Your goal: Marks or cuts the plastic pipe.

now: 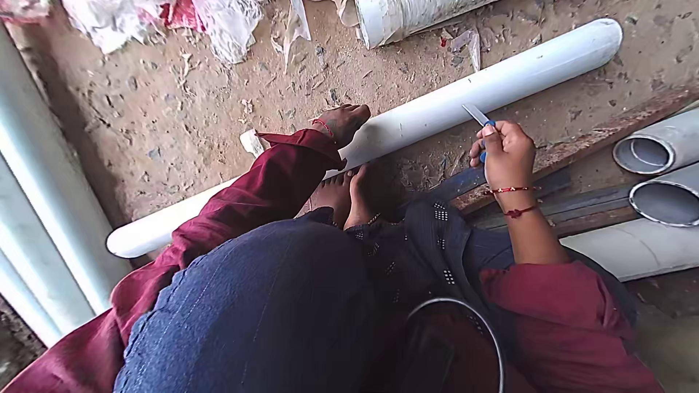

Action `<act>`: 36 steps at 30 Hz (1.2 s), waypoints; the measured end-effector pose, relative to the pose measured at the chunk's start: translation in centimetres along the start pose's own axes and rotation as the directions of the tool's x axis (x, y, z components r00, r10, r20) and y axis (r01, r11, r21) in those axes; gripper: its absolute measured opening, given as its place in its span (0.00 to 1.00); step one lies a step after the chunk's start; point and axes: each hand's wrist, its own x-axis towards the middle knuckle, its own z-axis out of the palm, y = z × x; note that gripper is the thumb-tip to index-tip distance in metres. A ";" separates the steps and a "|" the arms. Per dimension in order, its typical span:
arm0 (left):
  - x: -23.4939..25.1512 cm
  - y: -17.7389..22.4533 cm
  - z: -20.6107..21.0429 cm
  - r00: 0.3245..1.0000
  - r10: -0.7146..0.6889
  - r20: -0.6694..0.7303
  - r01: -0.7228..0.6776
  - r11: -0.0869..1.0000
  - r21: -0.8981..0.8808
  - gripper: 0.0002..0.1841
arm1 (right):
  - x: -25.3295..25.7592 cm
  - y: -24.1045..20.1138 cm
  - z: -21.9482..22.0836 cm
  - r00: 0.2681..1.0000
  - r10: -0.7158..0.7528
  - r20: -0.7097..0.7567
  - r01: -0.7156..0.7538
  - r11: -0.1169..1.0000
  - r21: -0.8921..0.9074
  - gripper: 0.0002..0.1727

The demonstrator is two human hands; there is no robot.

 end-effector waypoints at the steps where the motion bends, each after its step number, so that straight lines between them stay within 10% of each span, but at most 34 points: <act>1: 0.4 0.5 0.0 1.000 -0.004 0.001 0.004 1.000 -0.001 0.13 | 0.0 0.0 0.0 1.000 -0.001 0.001 0.001 1.000 -0.003 0.16; 16: 4.6 2.6 3.0 0.916 0.346 -0.204 -0.354 0.935 0.000 0.09 | 0.5 0.5 0.3 0.999 0.028 0.046 -0.027 0.999 -0.027 0.17; 36: 2.0 0.7 1.8 0.978 0.189 -0.091 -0.186 0.982 0.038 0.10 | 0.6 0.8 0.1 0.998 0.008 0.059 -0.008 1.000 -0.005 0.16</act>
